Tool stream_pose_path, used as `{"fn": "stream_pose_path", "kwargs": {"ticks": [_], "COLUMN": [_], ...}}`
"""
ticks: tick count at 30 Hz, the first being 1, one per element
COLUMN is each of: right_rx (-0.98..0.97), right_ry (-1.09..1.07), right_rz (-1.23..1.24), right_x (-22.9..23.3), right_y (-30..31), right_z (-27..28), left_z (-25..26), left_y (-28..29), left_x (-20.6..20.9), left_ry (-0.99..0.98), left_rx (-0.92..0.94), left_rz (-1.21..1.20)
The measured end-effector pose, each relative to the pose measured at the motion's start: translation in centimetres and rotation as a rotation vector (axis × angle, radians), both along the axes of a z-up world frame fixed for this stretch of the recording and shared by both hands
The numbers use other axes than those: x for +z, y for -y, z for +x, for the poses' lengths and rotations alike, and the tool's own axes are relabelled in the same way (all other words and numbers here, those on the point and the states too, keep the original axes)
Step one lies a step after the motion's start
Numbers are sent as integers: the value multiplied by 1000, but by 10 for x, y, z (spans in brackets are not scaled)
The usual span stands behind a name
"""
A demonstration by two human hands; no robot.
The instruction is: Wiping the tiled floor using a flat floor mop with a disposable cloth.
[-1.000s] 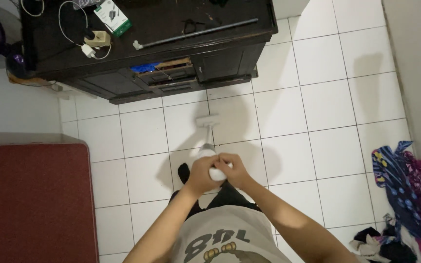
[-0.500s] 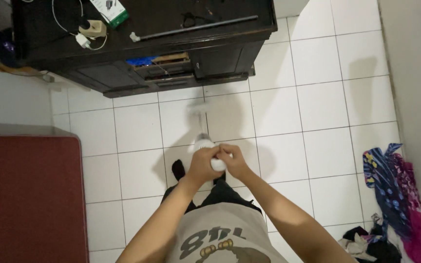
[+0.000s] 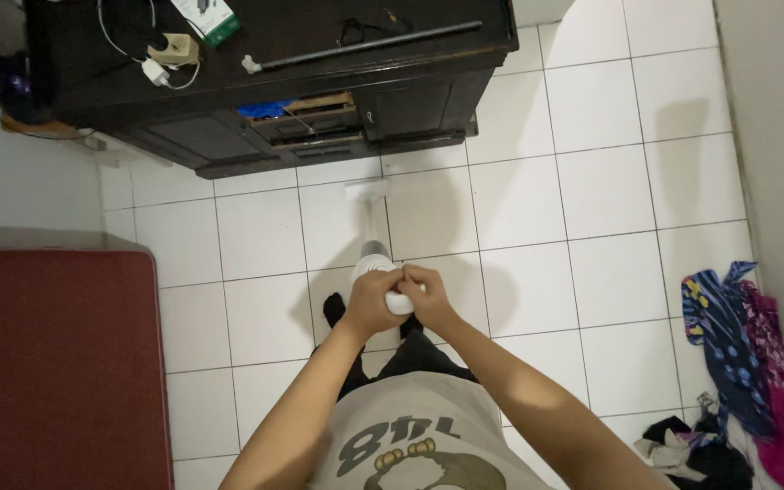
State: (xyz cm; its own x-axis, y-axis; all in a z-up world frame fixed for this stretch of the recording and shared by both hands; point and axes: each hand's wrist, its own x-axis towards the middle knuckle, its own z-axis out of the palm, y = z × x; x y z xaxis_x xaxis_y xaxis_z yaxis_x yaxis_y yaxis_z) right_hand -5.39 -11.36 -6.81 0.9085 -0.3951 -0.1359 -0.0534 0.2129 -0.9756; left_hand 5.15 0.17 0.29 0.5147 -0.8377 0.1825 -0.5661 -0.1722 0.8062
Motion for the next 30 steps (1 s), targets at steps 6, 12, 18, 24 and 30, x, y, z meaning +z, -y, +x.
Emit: {"fn": "stream_pose_path", "kwargs": {"ticks": [6, 12, 18, 24, 30], "right_rx": [120, 39, -10, 53, 43], "right_ry": [-55, 67, -9, -127, -2], "right_rz": [31, -41, 3, 243, 10], "right_x": [59, -11, 24, 46, -17], "right_y": [-2, -22, -5, -6, -10], "right_z": [-12, 0, 4, -16, 10], "left_z": [-17, -2, 1, -8, 7], "left_y": [-16, -29, -5, -14, -15], "left_x": [30, -33, 34, 32, 0], "left_ry": [-61, 34, -64, -52, 1], "left_rx": [-35, -17, -9, -50, 15], "left_rz": [2, 90, 74, 140, 37]}}
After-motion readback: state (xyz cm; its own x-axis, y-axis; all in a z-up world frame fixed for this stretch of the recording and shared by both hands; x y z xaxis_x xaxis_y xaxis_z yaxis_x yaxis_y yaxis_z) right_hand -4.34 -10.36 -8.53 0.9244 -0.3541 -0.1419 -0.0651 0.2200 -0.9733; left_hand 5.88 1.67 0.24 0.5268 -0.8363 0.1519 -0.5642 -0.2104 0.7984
